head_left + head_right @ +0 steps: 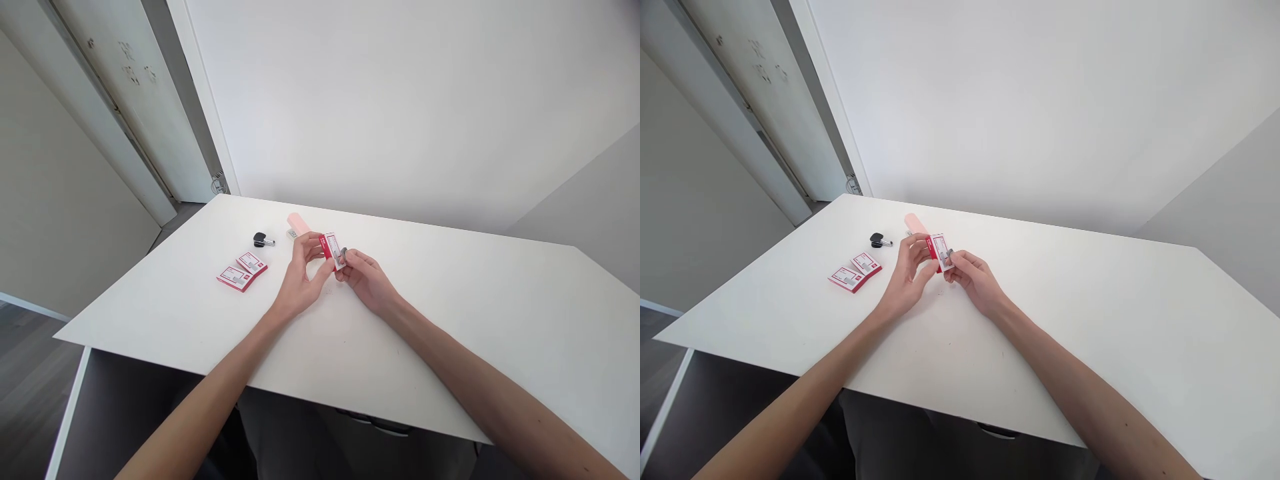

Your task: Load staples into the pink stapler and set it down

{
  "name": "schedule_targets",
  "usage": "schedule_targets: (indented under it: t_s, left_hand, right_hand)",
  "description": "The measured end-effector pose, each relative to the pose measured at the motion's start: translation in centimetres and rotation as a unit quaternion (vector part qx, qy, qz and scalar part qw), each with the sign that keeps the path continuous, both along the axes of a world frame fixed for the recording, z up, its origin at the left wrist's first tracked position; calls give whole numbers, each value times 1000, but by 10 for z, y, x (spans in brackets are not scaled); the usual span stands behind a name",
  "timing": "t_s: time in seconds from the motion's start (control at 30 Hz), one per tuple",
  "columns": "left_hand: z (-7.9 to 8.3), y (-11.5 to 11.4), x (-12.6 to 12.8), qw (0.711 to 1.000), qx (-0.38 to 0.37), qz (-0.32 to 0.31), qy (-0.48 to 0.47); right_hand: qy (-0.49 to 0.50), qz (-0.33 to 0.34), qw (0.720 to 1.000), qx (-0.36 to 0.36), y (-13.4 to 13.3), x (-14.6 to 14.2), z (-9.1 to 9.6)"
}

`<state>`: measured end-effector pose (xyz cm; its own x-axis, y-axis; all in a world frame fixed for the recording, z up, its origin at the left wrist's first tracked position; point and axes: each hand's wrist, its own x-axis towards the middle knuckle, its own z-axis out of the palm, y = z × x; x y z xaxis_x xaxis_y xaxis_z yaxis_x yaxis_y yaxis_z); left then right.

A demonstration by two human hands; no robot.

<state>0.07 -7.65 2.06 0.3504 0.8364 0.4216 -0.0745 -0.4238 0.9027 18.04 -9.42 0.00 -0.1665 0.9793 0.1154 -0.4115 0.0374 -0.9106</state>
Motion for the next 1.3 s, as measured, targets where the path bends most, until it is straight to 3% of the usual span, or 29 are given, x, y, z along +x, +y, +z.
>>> schedule_targets:
  t_s: [0.17, 0.4, 0.8, 1.03, 1.3]
  left_hand:
    - [5, 2, -1, 991, -104, -58, -61]
    - [-3, 13, -5, 976, -162, -32, -140]
    - [1, 16, -2, 953, -208, 48, -215]
    - [0, 16, -4, 954, -221, 22, -202]
    - [-1, 15, -5, 958, -219, 3, -186]
  right_hand:
    - [3, 56, 998, -5, -2, -1, 1]
    - [19, 45, 999, -12, -3, -2, 1]
    - [15, -2, 999, -38, -2, -2, 3]
    - [9, -10, 1000, -28, -2, -2, 3]
    - [-110, -13, 994, 6, -5, -5, -3]
